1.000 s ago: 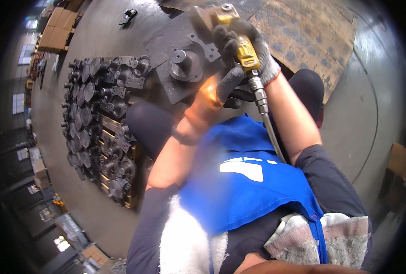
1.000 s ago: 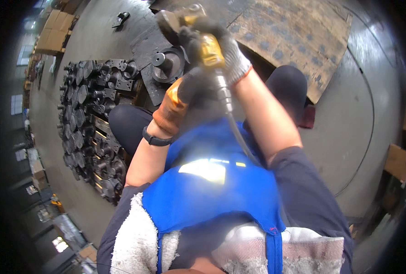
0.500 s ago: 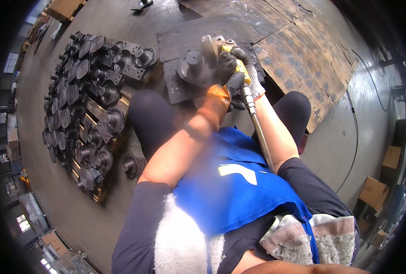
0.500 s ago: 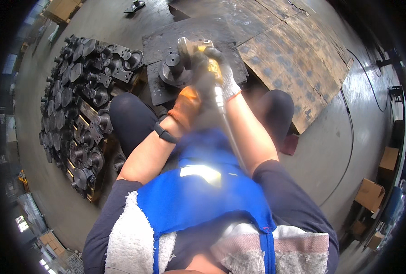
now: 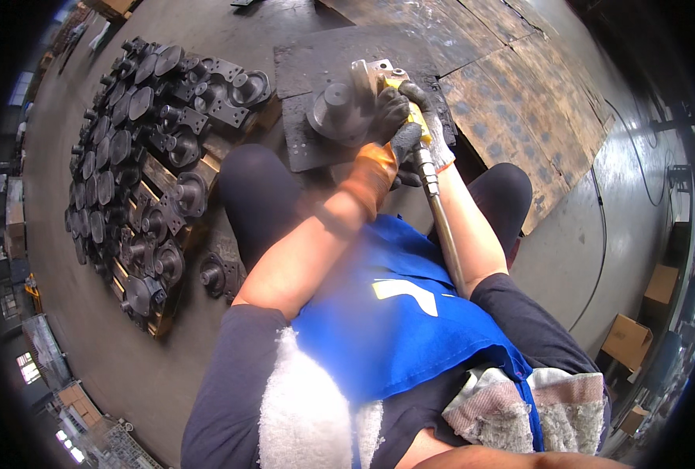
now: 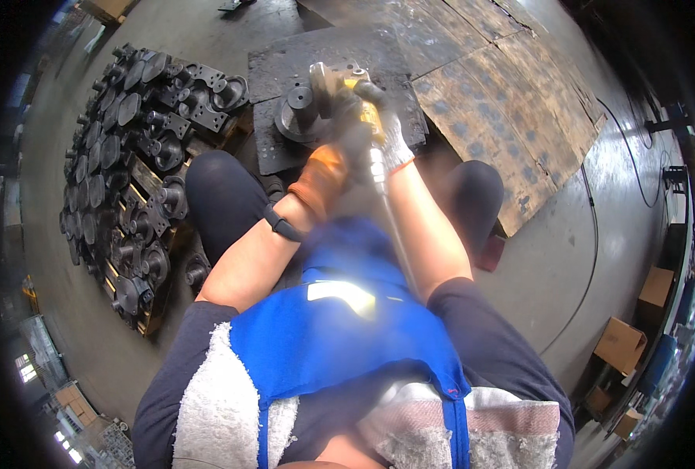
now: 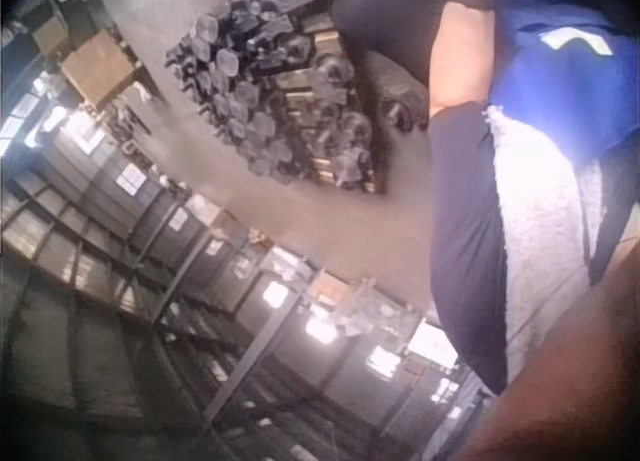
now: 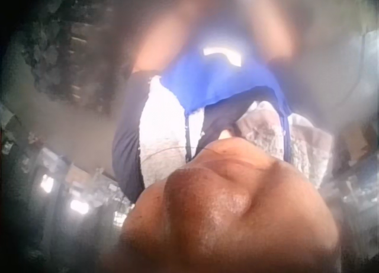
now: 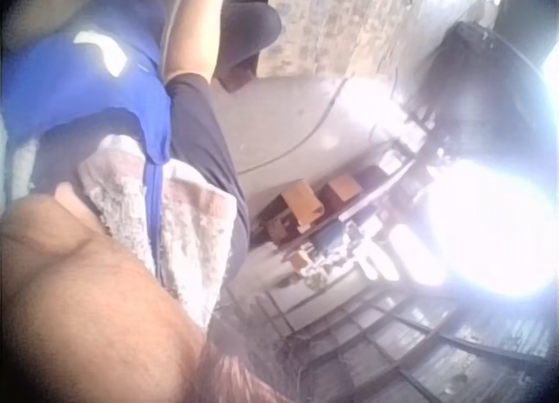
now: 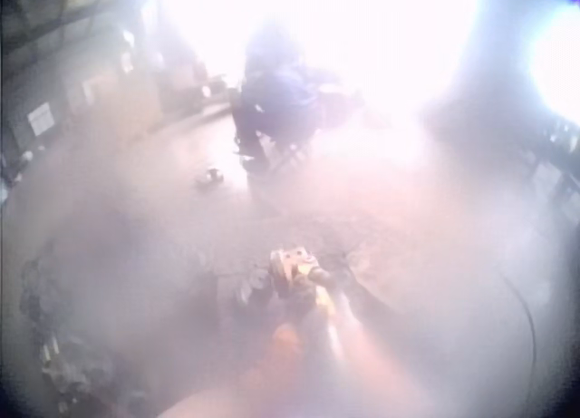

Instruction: The person sits on the floor and uses a handheld angle grinder to smooth the surface of metal parts. They hold the part with one hand and operate the grinder with the other, rotating the part to access different areas. After finishing one part, they place it aside and pick up another to continue the process.

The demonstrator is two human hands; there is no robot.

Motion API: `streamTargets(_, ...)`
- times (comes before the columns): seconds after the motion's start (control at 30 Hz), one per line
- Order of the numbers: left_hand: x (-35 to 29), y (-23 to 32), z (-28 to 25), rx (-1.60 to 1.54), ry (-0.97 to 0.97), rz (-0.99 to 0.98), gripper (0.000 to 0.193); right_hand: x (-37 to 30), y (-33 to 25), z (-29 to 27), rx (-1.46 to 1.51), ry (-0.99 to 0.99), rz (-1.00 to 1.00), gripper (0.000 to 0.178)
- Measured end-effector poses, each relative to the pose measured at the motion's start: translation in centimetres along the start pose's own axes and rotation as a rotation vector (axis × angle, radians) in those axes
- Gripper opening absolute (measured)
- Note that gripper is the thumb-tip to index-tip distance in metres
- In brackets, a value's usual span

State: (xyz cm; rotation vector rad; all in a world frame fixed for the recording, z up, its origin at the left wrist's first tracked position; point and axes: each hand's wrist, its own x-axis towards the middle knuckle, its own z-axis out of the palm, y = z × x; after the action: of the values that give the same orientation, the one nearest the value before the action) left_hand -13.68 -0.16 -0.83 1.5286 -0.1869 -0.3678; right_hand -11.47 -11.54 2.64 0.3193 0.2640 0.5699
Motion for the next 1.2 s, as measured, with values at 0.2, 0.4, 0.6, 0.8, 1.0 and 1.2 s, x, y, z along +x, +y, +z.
streamTargets(0.2, -0.1, -0.6, -0.4, 0.041, -0.002, -0.091, 0.046, 0.1, 0.3, -1.0, 0.007, -0.103, 0.007, 0.024)
streamTargets(0.4, -0.7, -0.5, 0.4, -0.233, 0.071, 0.249, 0.042, 0.3, 0.6, -1.8, 0.082, -0.110, 0.055, 0.022)
streamTargets(0.6, -2.1, -0.7, -2.0, 0.300, -0.037, 0.339, 0.033, 0.4, 0.6, -2.1, 0.086, -0.109, 0.072, 0.019)
streamTargets(0.8, -1.4, -1.3, -1.3, 0.207, 0.009, 0.222, 0.029, 0.4, 0.9, -1.9, 0.135, -0.122, 0.063, 0.020)
streamTargets(1.0, -1.7, -1.8, -1.6, 0.322, 0.006, 0.236, 0.025, 0.7, 0.9, -2.8, 0.105, -0.140, 0.035, 0.022)
streamTargets(1.2, -1.6, -2.7, -2.0, 0.554, -0.011, 0.257, 0.021, 0.7, 1.0, -2.8, -0.024, -0.146, -0.007, 0.021)
